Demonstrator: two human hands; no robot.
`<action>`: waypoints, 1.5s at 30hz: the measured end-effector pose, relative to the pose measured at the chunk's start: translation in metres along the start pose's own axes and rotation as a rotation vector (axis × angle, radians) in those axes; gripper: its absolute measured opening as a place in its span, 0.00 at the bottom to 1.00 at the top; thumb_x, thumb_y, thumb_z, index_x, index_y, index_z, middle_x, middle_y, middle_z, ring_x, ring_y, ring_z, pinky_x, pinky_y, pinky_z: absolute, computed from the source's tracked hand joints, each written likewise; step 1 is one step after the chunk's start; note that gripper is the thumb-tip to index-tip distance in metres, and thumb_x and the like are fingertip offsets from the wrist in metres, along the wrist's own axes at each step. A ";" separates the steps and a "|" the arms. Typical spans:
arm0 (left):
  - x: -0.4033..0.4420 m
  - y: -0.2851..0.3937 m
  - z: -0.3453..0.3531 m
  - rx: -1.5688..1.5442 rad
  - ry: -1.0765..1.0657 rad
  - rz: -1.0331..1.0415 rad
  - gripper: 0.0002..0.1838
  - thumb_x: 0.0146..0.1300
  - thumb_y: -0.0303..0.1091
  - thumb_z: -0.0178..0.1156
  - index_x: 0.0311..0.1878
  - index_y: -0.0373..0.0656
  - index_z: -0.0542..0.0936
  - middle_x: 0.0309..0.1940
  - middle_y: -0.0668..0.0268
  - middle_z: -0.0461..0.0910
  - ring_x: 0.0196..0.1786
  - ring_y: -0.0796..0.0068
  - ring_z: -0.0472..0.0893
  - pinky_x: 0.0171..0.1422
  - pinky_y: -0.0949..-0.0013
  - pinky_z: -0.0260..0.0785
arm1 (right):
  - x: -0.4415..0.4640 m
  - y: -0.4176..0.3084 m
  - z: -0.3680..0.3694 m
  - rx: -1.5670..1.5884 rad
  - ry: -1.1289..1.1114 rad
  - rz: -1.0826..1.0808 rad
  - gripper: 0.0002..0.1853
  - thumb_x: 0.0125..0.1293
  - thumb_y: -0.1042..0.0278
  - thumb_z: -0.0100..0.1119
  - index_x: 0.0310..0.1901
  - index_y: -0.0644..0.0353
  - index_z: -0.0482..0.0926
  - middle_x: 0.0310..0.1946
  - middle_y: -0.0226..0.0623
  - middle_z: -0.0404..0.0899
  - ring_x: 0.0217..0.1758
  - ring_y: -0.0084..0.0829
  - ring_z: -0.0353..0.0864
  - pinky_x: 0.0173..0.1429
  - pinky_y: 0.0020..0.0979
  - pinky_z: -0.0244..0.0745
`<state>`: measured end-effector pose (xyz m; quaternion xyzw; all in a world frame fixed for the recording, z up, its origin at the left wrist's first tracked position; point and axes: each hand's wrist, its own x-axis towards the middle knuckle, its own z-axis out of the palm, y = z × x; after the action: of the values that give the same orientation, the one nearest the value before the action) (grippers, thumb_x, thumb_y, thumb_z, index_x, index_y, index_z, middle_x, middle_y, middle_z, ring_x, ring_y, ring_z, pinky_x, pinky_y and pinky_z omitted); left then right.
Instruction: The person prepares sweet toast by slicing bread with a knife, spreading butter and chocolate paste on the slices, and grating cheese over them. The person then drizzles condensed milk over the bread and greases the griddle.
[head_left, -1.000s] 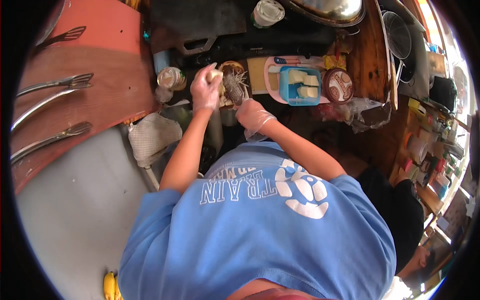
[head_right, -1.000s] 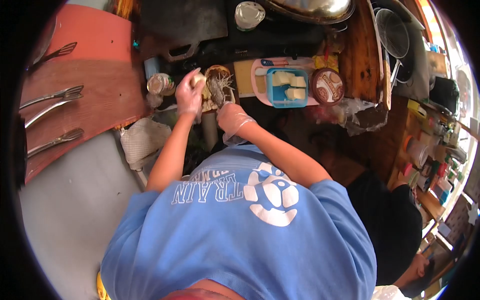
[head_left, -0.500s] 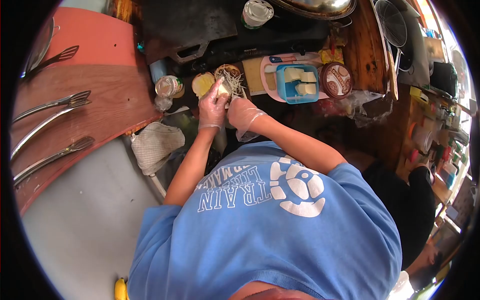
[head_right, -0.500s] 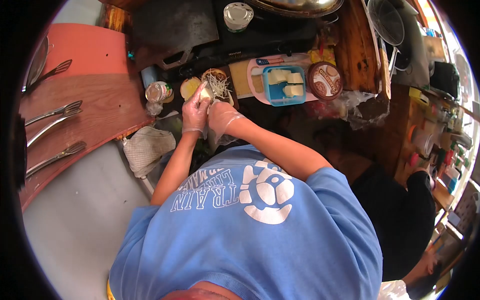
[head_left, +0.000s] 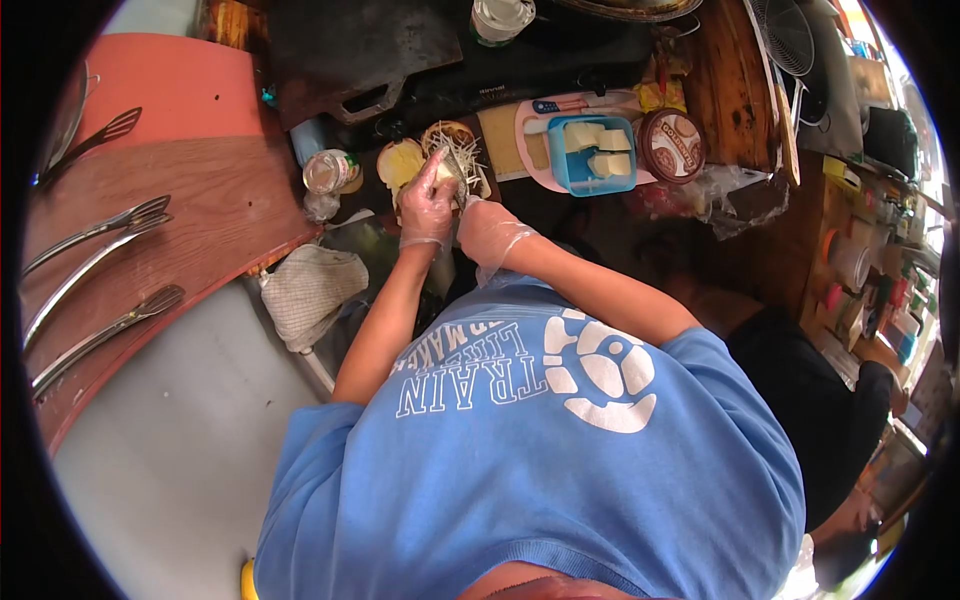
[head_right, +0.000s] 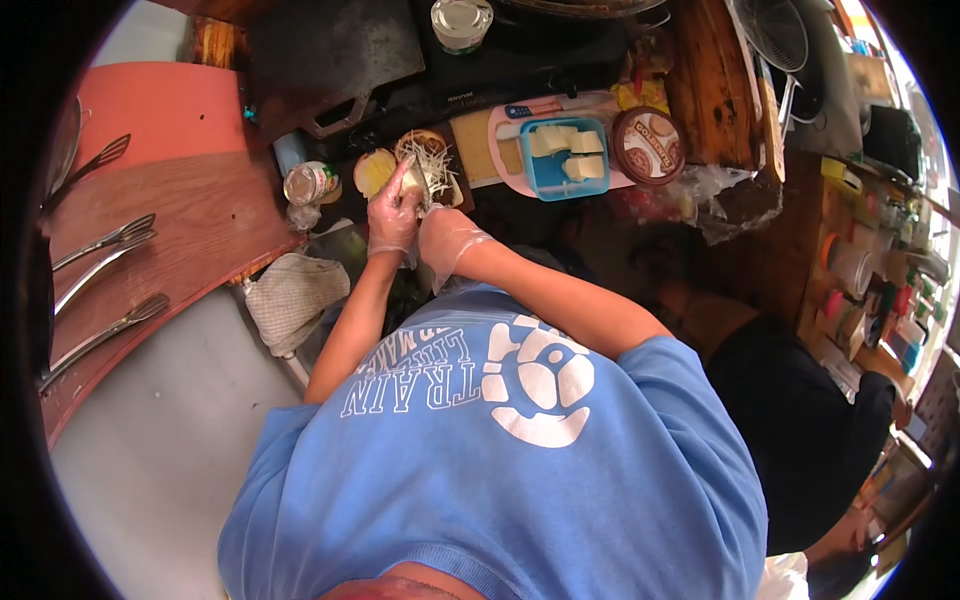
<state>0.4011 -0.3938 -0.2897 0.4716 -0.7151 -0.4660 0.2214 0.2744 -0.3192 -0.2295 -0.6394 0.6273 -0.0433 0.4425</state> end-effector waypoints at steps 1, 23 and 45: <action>0.000 0.000 0.001 0.018 0.009 0.000 0.28 0.62 0.25 0.66 0.67 0.43 0.79 0.52 0.48 0.85 0.50 0.57 0.87 0.56 0.62 0.77 | 0.000 0.001 0.000 0.002 0.000 0.001 0.12 0.60 0.71 0.58 0.37 0.72 0.86 0.38 0.60 0.84 0.42 0.56 0.87 0.49 0.47 0.83; 0.019 -0.015 -0.005 0.055 -0.048 -0.158 0.27 0.67 0.30 0.64 0.70 0.48 0.78 0.50 0.52 0.87 0.51 0.66 0.86 0.60 0.66 0.74 | 0.007 0.014 0.035 0.009 -0.026 -0.013 0.14 0.60 0.68 0.58 0.38 0.67 0.89 0.38 0.53 0.86 0.45 0.52 0.86 0.49 0.45 0.82; 0.006 -0.023 -0.052 -0.378 0.090 -0.369 0.25 0.70 0.30 0.66 0.69 0.37 0.76 0.56 0.62 0.83 0.54 0.78 0.81 0.61 0.70 0.73 | -0.002 0.006 -0.029 -0.184 -0.043 0.007 0.11 0.60 0.68 0.62 0.39 0.64 0.88 0.42 0.54 0.87 0.48 0.50 0.88 0.52 0.44 0.83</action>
<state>0.4486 -0.4256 -0.2859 0.5643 -0.5068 -0.6025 0.2484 0.2518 -0.3313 -0.2145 -0.6757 0.6213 0.0298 0.3956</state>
